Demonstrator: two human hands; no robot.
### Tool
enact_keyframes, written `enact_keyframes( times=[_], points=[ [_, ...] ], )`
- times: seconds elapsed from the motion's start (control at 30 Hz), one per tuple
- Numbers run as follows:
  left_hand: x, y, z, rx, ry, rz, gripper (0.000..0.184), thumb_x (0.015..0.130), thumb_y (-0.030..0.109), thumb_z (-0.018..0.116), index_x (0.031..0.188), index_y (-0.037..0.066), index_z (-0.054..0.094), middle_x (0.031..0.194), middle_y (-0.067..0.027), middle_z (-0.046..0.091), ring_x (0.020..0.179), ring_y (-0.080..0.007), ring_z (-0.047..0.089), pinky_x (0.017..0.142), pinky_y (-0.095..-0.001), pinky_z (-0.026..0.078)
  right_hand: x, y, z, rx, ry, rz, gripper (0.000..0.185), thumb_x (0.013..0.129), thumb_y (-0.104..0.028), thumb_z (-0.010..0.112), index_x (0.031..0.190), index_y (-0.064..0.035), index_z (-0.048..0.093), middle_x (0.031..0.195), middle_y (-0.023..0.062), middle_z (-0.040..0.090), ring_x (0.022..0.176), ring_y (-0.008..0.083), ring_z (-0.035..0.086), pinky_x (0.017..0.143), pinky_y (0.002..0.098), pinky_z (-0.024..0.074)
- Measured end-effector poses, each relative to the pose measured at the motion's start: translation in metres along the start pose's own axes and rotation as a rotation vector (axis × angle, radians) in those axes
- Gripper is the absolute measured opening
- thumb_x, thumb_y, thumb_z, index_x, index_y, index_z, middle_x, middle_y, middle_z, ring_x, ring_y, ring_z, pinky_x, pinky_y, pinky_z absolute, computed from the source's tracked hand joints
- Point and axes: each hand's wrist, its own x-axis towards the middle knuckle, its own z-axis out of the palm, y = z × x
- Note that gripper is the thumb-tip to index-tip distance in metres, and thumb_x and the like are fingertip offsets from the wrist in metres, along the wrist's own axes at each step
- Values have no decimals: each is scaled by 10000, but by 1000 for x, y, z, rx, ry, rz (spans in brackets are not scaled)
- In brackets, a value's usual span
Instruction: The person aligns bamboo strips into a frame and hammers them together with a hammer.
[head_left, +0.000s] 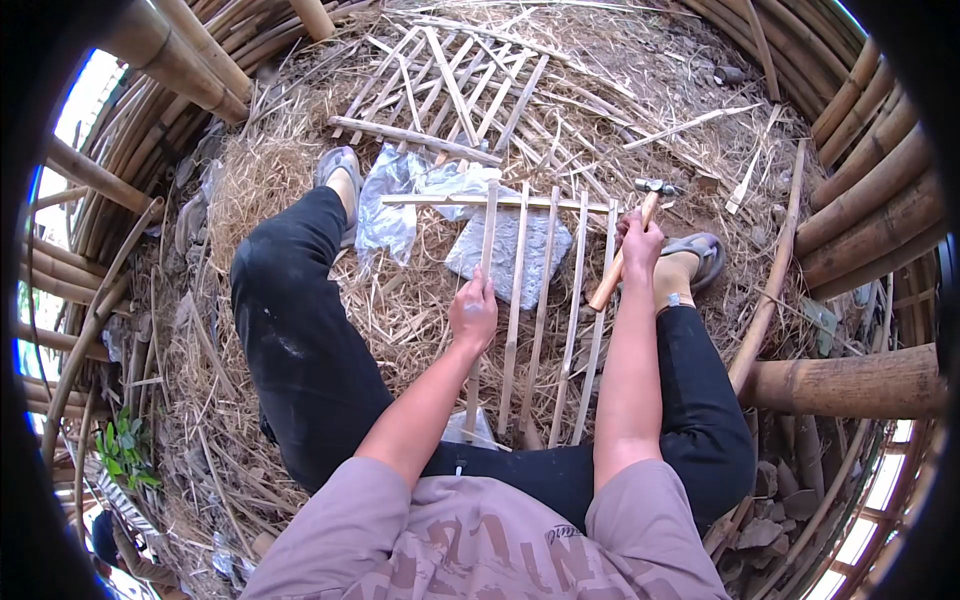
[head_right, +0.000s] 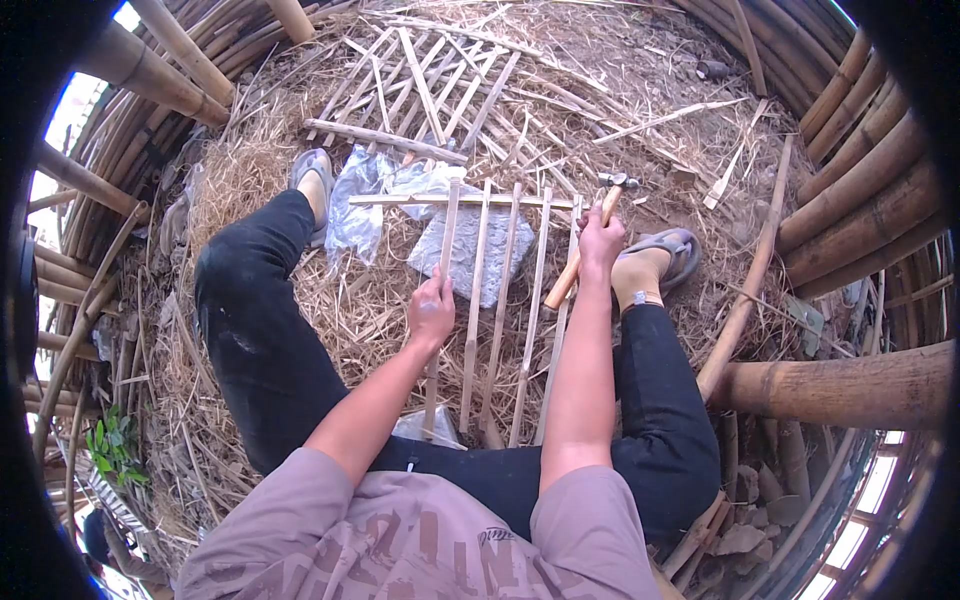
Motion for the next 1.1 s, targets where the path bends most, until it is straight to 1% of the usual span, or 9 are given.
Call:
enact_keyframes(
  times=[0.13, 0.23, 0.33, 0.53, 0.63, 0.73, 0.97, 1.07, 1.1],
  points=[
    [0, 0, -2, -7, 3, 2, 424, 1030, 274, 531, 1334, -7, 619, 973, -212, 714, 858, -414, 694, 755, -489, 554, -1, 3, 0, -19, 25, 18, 328, 1045, -277, 597, 938, 26, 664, 784, 75, 697, 661, 139, 688, 529, 274, 537],
    [0, 0, -3, -10, -15, 12, 429, 1030, 268, 527, 1335, -23, 611, 960, -224, 711, 852, -424, 692, 757, -498, 550, -3, 11, 1, -26, 28, 27, 331, 1039, -277, 603, 942, 31, 676, 792, 81, 703, 663, 137, 689, 528, 275, 537],
    [1, 0, -4, -2, -26, 32, 438, 1030, 262, 524, 1337, -40, 601, 950, -243, 707, 846, -432, 692, 753, -506, 548, -4, 13, 0, -79, -3, 58, 351, 1059, -308, 578, 1005, 33, 637, 876, 94, 702, 699, 131, 673, 542, 266, 537],
    [1, -1, -3, -19, -14, 45, 444, 1033, 260, 514, 1350, -40, 592, 894, -259, 705, 815, -438, 695, 743, -516, 547, -2, 13, 3, 44, 42, 31, 346, 1054, -313, 583, 964, 18, 625, 830, 67, 681, 663, 121, 647, 540, 269, 530],
    [1, 1, -6, -21, -36, 12, 445, 1033, 261, 507, 1359, -30, 591, 868, -257, 706, 801, -440, 696, 740, -519, 549, -6, 3, 3, 119, 72, 11, 319, 1048, -277, 589, 921, 13, 624, 775, 59, 663, 629, 128, 645, 520, 259, 518],
    [1, 1, -6, -8, -21, 22, 446, 1032, 264, 502, 1359, -24, 594, 855, -256, 705, 791, -440, 697, 733, -520, 551, -6, -5, 1, 172, 66, -4, 332, 1046, -316, 591, 921, -10, 620, 753, 31, 636, 594, 107, 581, 512, 262, 483],
    [1, 1, -5, -9, -25, 21, 449, 1031, 266, 500, 1366, -19, 590, 835, -259, 701, 782, -444, 696, 727, -516, 555, 1, -4, -2, 125, 89, -33, 322, 1041, -305, 598, 885, -24, 612, 732, 22, 626, 590, 106, 580, 523, 259, 482],
    [2, 0, -4, -16, -18, 29, 449, 1029, 265, 502, 1369, -16, 588, 834, -264, 699, 778, -448, 694, 723, -521, 555, -2, 0, 0, 130, 88, -54, 318, 1044, -300, 595, 867, -36, 609, 711, 7, 613, 597, 82, 570, 520, 242, 473],
    [2, 0, -4, -20, -11, 39, 449, 1028, 264, 504, 1370, -14, 588, 833, -266, 698, 775, -450, 693, 721, -524, 554, -1, 6, 0, 52, 102, -39, 336, 1034, -302, 604, 862, -15, 627, 731, 45, 639, 608, 129, 602, 538, 287, 491]
  ],
)
